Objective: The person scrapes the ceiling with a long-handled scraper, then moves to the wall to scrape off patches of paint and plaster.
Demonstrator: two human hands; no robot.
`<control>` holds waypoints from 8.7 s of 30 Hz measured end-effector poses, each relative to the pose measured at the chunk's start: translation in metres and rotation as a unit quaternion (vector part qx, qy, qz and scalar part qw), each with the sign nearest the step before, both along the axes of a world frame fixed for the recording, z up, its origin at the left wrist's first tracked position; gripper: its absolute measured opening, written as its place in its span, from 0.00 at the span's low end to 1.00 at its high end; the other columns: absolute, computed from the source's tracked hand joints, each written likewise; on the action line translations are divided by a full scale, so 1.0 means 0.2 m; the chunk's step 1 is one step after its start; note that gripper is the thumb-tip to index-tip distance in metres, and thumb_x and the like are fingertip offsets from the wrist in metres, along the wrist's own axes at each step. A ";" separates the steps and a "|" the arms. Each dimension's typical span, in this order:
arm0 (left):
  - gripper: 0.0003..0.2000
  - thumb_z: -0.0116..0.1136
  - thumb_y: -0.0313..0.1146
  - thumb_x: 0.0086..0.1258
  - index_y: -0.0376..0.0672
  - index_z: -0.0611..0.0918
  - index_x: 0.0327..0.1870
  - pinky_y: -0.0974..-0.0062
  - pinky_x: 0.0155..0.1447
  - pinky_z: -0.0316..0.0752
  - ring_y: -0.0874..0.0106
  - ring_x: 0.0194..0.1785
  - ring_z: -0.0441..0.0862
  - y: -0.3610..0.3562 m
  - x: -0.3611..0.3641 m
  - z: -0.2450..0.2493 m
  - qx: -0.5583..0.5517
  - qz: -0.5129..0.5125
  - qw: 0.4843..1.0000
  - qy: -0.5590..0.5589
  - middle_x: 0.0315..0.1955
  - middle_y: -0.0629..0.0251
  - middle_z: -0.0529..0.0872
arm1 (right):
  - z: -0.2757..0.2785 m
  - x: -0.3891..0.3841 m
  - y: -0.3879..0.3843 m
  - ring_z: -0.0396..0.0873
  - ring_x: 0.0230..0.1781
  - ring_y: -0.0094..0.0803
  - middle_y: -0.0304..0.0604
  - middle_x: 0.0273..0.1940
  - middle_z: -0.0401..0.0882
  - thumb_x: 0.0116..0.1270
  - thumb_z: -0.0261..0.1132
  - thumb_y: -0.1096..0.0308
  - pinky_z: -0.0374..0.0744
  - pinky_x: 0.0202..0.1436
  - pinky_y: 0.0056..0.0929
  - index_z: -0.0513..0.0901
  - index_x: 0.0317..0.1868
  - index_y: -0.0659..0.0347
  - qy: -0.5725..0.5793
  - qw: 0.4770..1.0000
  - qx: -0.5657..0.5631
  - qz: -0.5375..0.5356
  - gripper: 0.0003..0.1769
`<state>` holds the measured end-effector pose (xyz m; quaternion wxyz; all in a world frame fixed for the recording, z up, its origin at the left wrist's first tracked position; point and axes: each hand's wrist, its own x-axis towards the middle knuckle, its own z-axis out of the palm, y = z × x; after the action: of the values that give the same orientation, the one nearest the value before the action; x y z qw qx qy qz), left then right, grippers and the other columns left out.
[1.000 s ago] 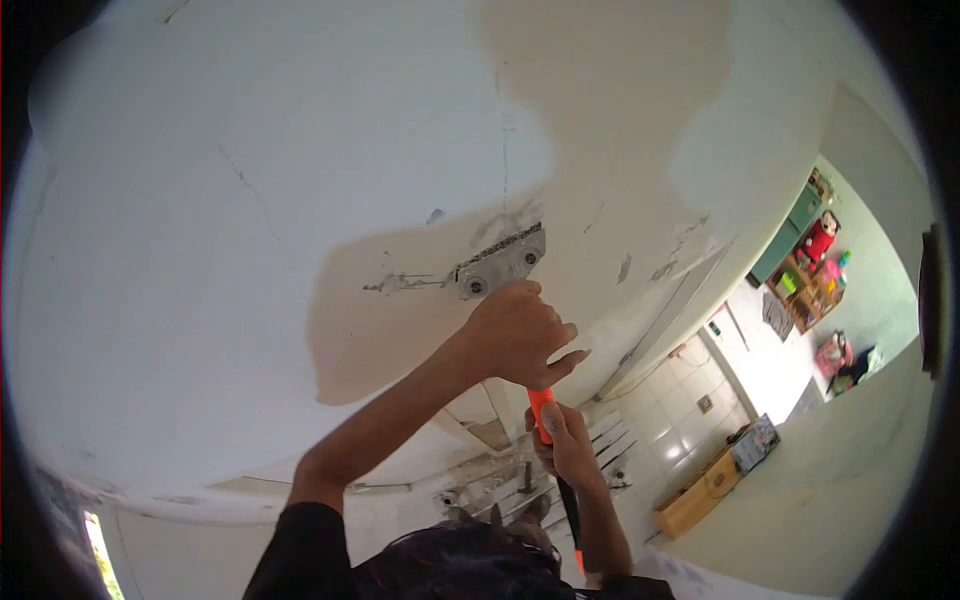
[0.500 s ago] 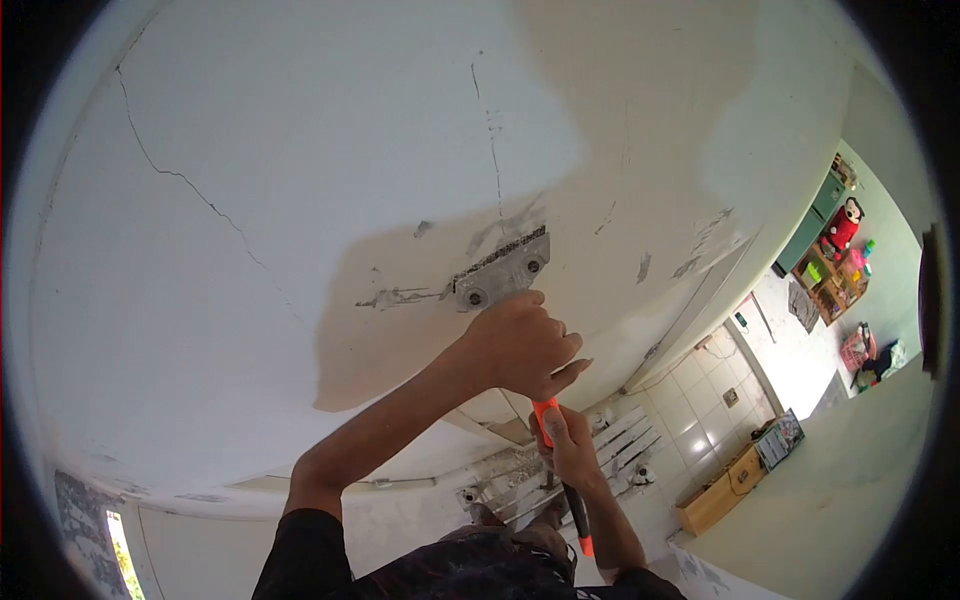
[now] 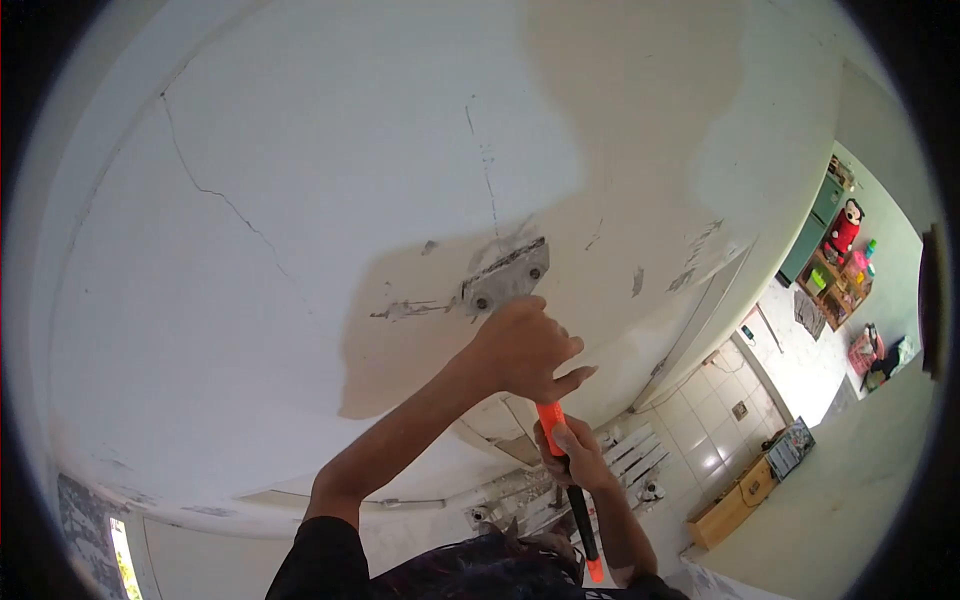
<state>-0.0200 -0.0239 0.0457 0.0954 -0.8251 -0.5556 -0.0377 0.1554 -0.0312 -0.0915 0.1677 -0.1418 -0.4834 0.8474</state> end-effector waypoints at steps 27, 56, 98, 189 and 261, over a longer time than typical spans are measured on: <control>0.24 0.52 0.55 0.69 0.47 0.79 0.16 0.67 0.41 0.71 0.63 0.14 0.74 0.13 0.05 0.06 0.067 -0.062 0.995 -0.030 0.08 0.63 0.75 | 0.21 0.07 0.06 0.54 0.12 0.14 0.28 0.18 0.60 0.80 0.51 0.44 0.52 0.14 0.19 0.71 0.45 0.60 0.000 0.999 -0.028 -0.031 0.24; 0.24 0.50 0.56 0.70 0.45 0.81 0.22 0.66 0.49 0.72 0.62 0.18 0.78 0.15 0.00 0.08 0.038 -0.051 0.998 -0.009 0.12 0.62 0.79 | 0.14 0.01 0.11 0.54 0.09 0.15 0.29 0.15 0.58 0.78 0.49 0.38 0.51 0.11 0.20 0.70 0.44 0.60 0.001 0.996 0.078 -0.052 0.28; 0.26 0.48 0.60 0.71 0.48 0.82 0.21 0.65 0.42 0.73 0.66 0.15 0.75 0.24 0.01 0.26 0.097 -0.060 0.993 -0.022 0.09 0.63 0.77 | 0.28 0.02 0.15 0.58 0.14 0.14 0.27 0.19 0.62 0.81 0.49 0.46 0.55 0.15 0.18 0.73 0.44 0.60 -0.021 0.993 0.076 -0.086 0.23; 0.21 0.52 0.54 0.72 0.47 0.82 0.27 0.62 0.44 0.75 0.58 0.23 0.80 0.06 -0.01 0.45 0.043 0.055 0.997 0.014 0.16 0.62 0.82 | 0.43 -0.09 0.16 0.54 0.12 0.13 0.26 0.17 0.61 0.79 0.50 0.40 0.53 0.14 0.19 0.74 0.40 0.58 -0.014 0.997 0.077 -0.020 0.26; 0.10 0.61 0.39 0.61 0.45 0.78 0.24 0.65 0.31 0.64 0.62 0.16 0.70 -1.16 -0.50 -0.15 0.415 0.112 0.870 -0.240 0.13 0.67 0.73 | 0.59 -0.44 -0.63 0.60 0.12 0.15 0.30 0.18 0.64 0.74 0.55 0.68 0.58 0.14 0.19 0.71 0.57 0.67 -0.146 0.943 0.201 0.223 0.16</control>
<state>-0.1201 -0.2562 0.0152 0.2962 -0.6070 -0.5833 -0.4512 0.0684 -0.1581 0.0255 -0.0729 -0.1157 -0.6817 0.7187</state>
